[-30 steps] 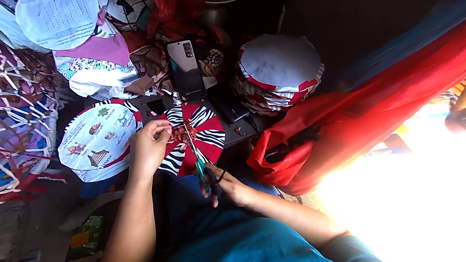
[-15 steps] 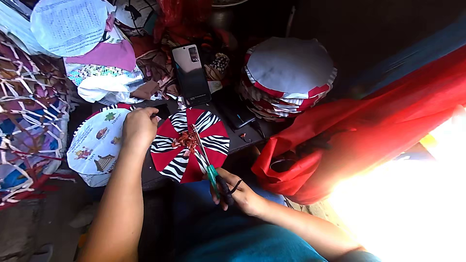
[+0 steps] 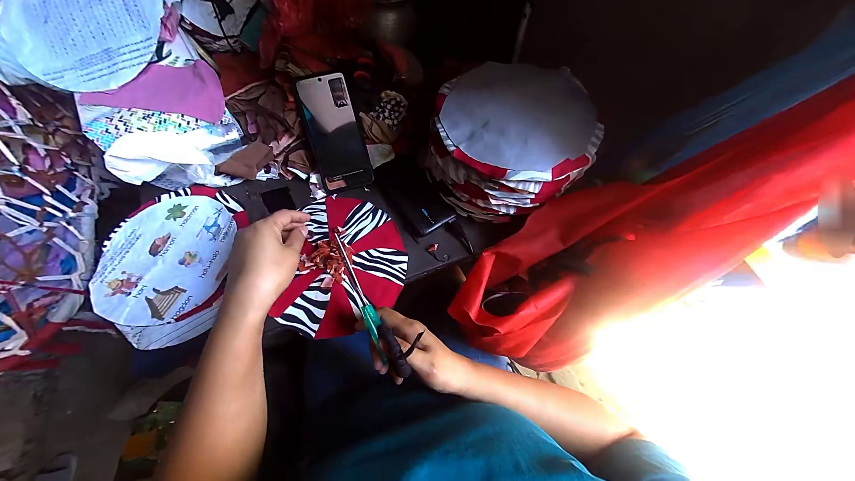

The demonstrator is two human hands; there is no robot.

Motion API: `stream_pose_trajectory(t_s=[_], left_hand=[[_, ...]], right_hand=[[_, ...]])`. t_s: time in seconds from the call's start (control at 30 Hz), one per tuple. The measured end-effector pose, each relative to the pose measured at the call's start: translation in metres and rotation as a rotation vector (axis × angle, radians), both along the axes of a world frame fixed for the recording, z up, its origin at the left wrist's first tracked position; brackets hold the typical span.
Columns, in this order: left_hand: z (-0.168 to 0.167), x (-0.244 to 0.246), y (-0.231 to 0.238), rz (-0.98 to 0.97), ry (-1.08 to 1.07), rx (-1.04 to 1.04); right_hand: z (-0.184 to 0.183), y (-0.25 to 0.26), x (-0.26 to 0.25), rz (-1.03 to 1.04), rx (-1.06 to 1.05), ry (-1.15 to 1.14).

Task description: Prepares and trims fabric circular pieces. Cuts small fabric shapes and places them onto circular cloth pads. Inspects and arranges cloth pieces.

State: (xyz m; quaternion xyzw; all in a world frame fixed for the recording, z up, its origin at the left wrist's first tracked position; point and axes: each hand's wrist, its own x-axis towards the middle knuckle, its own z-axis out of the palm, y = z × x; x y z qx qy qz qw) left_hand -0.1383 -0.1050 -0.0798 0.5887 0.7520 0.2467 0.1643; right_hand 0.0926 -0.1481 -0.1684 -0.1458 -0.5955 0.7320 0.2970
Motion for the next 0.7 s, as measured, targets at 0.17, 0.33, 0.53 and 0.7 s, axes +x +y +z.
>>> stream_pose_trajectory(t_s=[0.17,0.33,0.53,0.7], left_hand=[[0.005,0.022,-0.008,-0.099,0.044,0.126],[0.006,0.074,-0.005,-0.357,0.032,0.192],[0.027,0.047,0.008,-0.184,0.143,0.176],[0.034,-0.004,0.003,0.072,0.141,0.059]], right_hand=[[0.003,-0.002,0.017,-0.019,0.144,0.072],[0.037,-0.005,0.069,-0.129,0.401,0.132],[0.049,-0.021,0.146,-0.568,0.504,0.02],[0.036,-0.014,0.166,-0.715,0.426,-0.05]])
